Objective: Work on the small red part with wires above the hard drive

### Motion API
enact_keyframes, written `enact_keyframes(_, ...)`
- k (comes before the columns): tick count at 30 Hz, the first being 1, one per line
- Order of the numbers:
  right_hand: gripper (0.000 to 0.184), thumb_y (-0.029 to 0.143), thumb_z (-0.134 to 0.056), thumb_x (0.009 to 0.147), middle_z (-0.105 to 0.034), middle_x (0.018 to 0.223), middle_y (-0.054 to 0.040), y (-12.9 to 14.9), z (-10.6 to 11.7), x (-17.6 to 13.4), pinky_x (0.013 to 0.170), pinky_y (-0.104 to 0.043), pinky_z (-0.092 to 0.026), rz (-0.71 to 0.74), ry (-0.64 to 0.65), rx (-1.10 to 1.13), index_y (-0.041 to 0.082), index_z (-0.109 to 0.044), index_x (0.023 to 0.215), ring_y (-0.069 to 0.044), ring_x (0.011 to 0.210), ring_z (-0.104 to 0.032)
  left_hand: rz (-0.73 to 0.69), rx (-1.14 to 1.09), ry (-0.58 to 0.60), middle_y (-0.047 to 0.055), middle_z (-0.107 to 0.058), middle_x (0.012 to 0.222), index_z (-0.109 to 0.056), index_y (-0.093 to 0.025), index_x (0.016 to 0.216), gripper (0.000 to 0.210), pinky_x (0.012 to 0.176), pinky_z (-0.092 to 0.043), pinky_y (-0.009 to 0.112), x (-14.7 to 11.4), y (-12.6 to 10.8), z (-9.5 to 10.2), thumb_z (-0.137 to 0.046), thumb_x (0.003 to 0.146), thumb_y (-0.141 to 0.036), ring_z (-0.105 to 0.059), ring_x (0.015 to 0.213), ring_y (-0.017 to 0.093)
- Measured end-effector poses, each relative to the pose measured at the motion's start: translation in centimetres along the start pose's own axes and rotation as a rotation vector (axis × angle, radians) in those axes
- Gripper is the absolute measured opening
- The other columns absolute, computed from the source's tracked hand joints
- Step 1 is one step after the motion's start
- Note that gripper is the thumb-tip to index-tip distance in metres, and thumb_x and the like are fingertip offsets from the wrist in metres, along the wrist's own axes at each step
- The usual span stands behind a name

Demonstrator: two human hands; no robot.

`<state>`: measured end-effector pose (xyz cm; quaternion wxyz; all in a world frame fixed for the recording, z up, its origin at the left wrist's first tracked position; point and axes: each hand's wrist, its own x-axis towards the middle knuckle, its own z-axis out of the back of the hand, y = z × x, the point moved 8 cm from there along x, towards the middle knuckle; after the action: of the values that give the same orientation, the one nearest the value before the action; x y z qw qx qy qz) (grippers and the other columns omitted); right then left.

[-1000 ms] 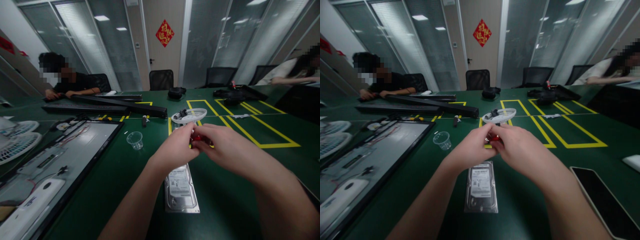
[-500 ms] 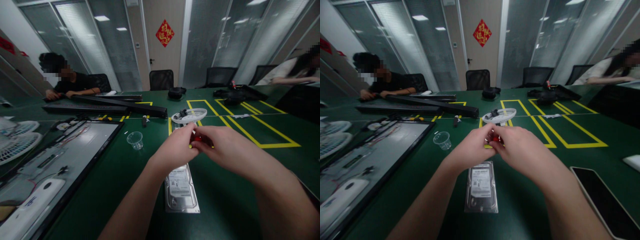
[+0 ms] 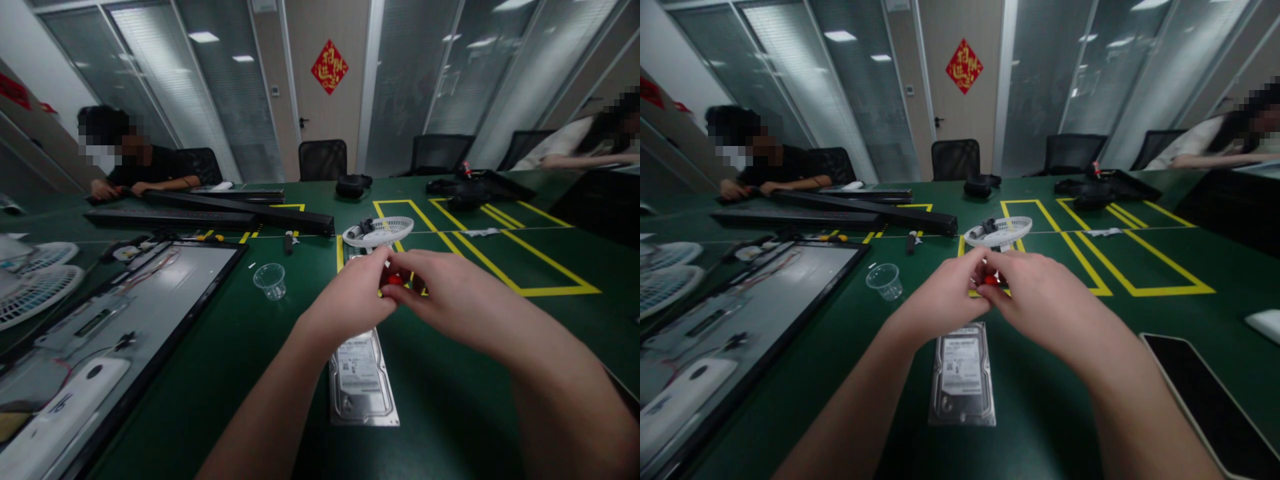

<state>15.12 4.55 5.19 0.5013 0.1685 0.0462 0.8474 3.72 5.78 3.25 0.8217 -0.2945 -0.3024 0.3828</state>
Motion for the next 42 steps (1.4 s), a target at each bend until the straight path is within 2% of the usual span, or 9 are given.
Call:
enact_keyframes(5,0.028,0.003,-0.058,0.095,-0.077,0.120,-0.0092,1.2,0.2,-0.2,0.081,-0.035,-0.051,0.162,-0.020,0.078,0.022,-0.074,0.109,-0.024,0.099,-0.073,-0.020,-0.028,-0.011,0.010,-0.076,0.118,-0.062,-0.021,0.119,0.038,0.092,-0.059,0.040,0.0,-0.2,0.2,-0.066,0.085,-0.006,-0.072,0.107,0.027)
enact_keyframes(9,0.015,0.021,-0.065,0.101,-0.079,0.106,-0.0103,0.1,-0.3,0.0,0.074,-0.037,-0.049,0.030,0.005,0.002,0.021,-0.075,0.113,-0.027,0.087,-0.072,0.001,-0.015,-0.010,0.010,-0.076,0.117,-0.062,-0.020,0.111,0.031,0.090,-0.059,0.040,0.0,0.0,0.1,-0.068,0.083,-0.008,-0.073,0.106,0.027)
enact_keyframes(11,0.017,0.030,-0.068,0.103,-0.080,0.104,-0.0100,-0.3,-0.3,0.0,0.071,-0.037,-0.048,-0.008,0.012,-0.014,0.022,-0.075,0.116,-0.027,0.084,-0.071,0.021,-0.024,-0.005,0.009,-0.077,0.114,-0.062,-0.020,0.109,0.031,0.088,-0.059,0.039,0.0,0.1,0.0,-0.067,0.083,-0.006,-0.074,0.104,0.027)
enact_keyframes(18,0.031,0.002,-0.058,0.095,-0.078,0.118,-0.0087,0.9,0.2,-0.2,0.082,-0.035,-0.051,0.175,-0.037,0.081,0.023,-0.074,0.111,-0.024,0.098,-0.073,-0.001,-0.031,-0.002,0.009,-0.077,0.116,-0.062,-0.022,0.116,0.035,0.092,-0.059,0.040,-0.1,-0.2,0.1,-0.065,0.085,-0.006,-0.074,0.108,0.027)
enact_keyframes(21,0.017,0.016,-0.065,0.100,-0.080,0.107,-0.0096,0.2,-0.2,0.0,0.075,-0.036,-0.050,0.064,-0.010,0.015,0.021,-0.076,0.112,-0.026,0.089,-0.072,-0.015,-0.013,-0.001,0.010,-0.076,0.118,-0.062,-0.020,0.113,0.032,0.091,-0.058,0.042,0.0,-0.2,0.0,-0.068,0.083,-0.009,-0.073,0.107,0.029)
enact_keyframes(24,0.017,0.031,-0.070,0.102,-0.081,0.104,-0.0102,-0.2,-0.3,0.0,0.071,-0.037,-0.049,-0.015,0.014,-0.018,0.021,-0.077,0.115,-0.027,0.084,-0.072,-0.005,-0.009,0.006,0.010,-0.076,0.118,-0.063,-0.020,0.113,0.034,0.091,-0.058,0.042,0.0,0.0,-0.1,-0.066,0.082,-0.006,-0.073,0.107,0.029)
enact_keyframes(30,0.032,0.004,-0.058,0.095,-0.079,0.116,-0.0086,1.2,0.5,-0.3,0.081,-0.035,-0.052,0.155,-0.047,0.056,0.023,-0.075,0.114,-0.024,0.096,-0.074,0.010,-0.036,0.000,0.009,-0.077,0.117,-0.062,-0.021,0.115,0.034,0.093,-0.059,0.040,-0.1,-0.1,0.1,-0.064,0.085,-0.005,-0.074,0.107,0.027)
enact_keyframes(37,0.018,0.028,-0.070,0.102,-0.081,0.105,-0.0107,0.1,0.1,-0.1,0.072,-0.037,-0.049,0.005,-0.011,-0.012,0.021,-0.077,0.117,-0.027,0.085,-0.072,0.017,-0.003,0.003,0.010,-0.077,0.117,-0.063,-0.020,0.111,0.031,0.089,-0.059,0.041,0.0,-0.2,0.1,-0.065,0.083,-0.006,-0.073,0.105,0.028)
enact_keyframes(42,0.029,0.004,-0.058,0.095,-0.079,0.118,-0.0083,1.2,0.6,-0.3,0.081,-0.033,-0.051,0.168,-0.053,0.086,0.023,-0.074,0.110,-0.024,0.097,-0.074,0.007,-0.016,0.001,0.009,-0.076,0.115,-0.061,-0.021,0.114,0.034,0.091,-0.058,0.040,-0.1,-0.3,0.2,-0.064,0.084,-0.006,-0.073,0.105,0.027)
